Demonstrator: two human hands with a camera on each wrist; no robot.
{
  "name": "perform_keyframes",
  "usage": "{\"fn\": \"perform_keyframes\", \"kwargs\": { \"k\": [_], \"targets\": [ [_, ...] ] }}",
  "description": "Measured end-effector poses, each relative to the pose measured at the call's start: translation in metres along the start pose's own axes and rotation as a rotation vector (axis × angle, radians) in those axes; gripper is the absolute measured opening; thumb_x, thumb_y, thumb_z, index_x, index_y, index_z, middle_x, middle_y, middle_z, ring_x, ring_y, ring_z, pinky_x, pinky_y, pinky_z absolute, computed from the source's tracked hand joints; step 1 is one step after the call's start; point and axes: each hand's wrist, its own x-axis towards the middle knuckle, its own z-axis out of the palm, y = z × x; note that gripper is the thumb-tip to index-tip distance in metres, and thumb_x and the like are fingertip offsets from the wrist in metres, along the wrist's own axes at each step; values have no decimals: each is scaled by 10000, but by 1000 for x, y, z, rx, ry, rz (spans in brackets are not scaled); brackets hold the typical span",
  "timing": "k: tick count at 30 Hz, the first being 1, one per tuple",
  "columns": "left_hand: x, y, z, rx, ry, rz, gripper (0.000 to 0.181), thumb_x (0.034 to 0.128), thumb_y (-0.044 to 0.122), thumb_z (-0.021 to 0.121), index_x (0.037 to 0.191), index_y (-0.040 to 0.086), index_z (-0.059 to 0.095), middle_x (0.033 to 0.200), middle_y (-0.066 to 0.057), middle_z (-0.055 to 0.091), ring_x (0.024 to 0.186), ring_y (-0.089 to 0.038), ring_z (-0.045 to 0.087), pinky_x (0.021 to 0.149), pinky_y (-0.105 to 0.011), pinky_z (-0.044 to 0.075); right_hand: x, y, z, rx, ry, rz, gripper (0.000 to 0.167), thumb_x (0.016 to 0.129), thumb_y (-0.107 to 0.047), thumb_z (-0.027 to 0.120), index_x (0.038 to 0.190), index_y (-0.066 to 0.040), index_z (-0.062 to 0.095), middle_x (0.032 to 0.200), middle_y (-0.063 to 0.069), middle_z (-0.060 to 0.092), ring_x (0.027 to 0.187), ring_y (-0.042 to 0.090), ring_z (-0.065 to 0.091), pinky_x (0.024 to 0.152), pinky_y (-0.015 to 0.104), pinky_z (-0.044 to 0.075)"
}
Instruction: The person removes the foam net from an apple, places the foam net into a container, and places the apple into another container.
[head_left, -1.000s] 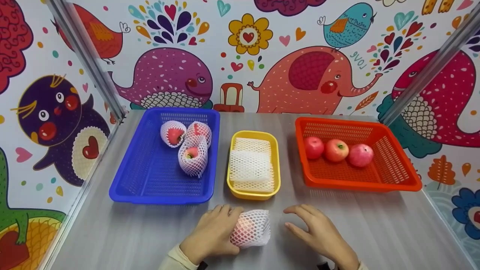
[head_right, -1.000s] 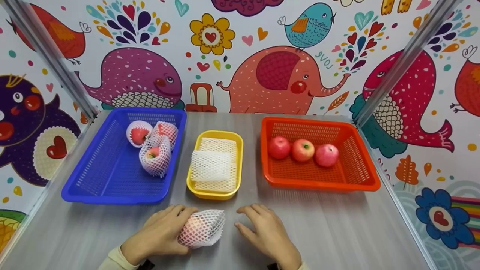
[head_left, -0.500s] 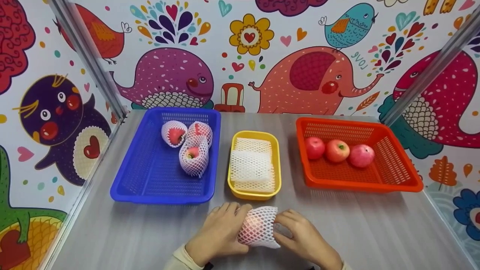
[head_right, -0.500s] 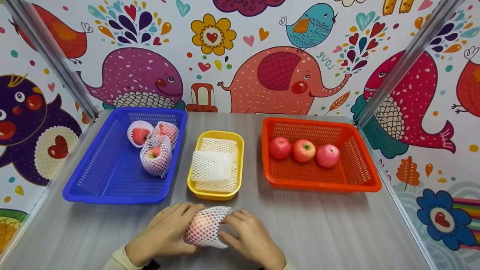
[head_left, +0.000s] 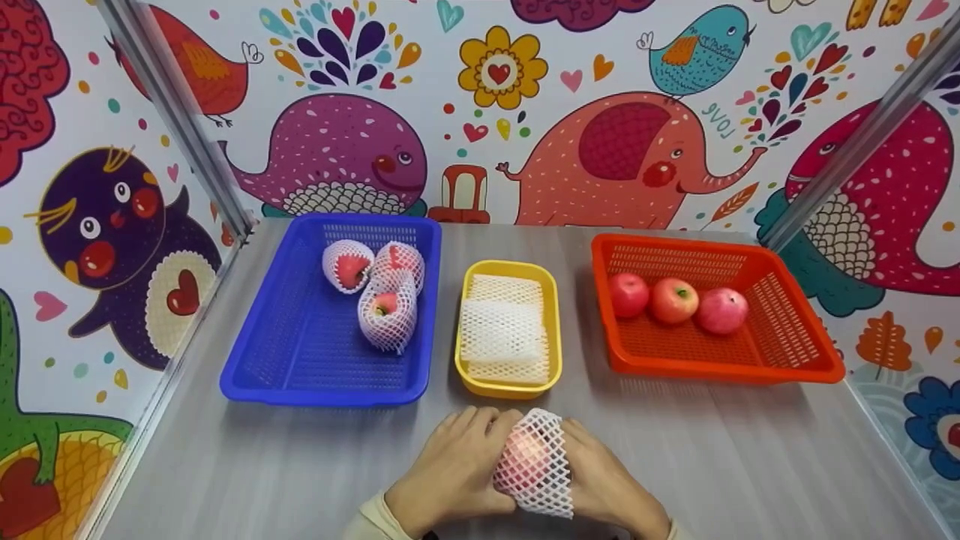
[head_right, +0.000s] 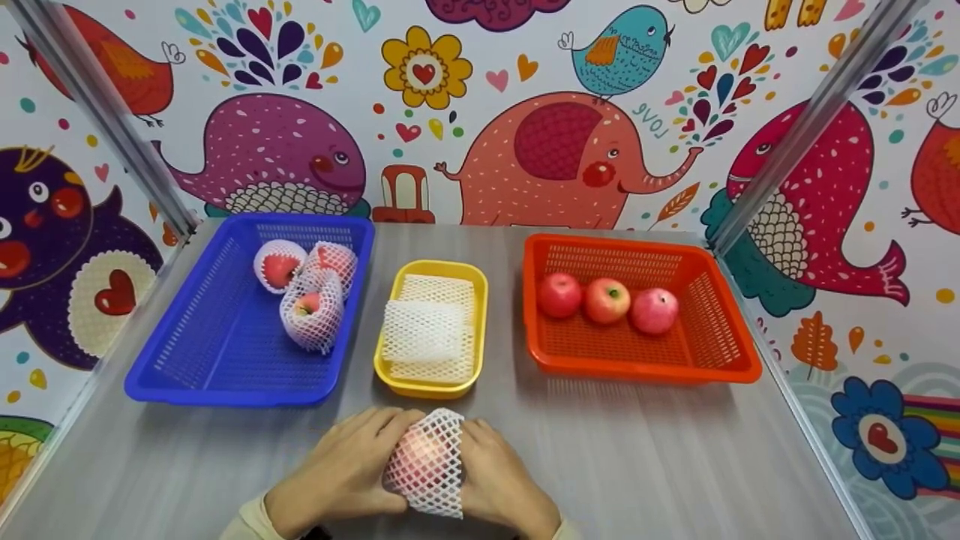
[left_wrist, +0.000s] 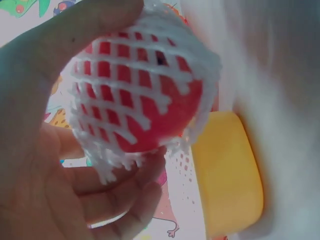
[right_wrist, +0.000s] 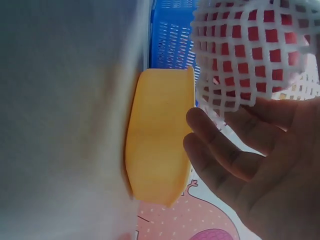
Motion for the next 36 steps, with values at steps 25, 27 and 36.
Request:
{"fn": "perform_keyframes", "kwargs": {
  "k": [25,27,36],
  "targets": [
    [-7,-18,-10,-57,98,172,194,752,145,759,778,150,567,718,67,560,686,-145,578,649,-322,476,-11,4,-10,146,8,223,740,682,-456,907,1269,-112,617,1189,-50,605,1088,158,573,905,424,511],
    [-7,-20,-10,-66,103,157,202,745,140,755,754,157,554,695,75,539,667,-142,564,624,-323,467,-12,5,-12,178,36,222,737,659,-364,933,1282,-136,612,1190,-71,608,1085,150,578,906,398,506],
    [-9,-34,-18,-31,139,113,213,703,118,751,714,148,541,657,55,512,609,-160,510,578,-321,440,-23,8,-31,281,99,279,808,616,-269,967,1327,-195,589,1239,-56,629,1090,160,593,929,306,474]
  ]
}}
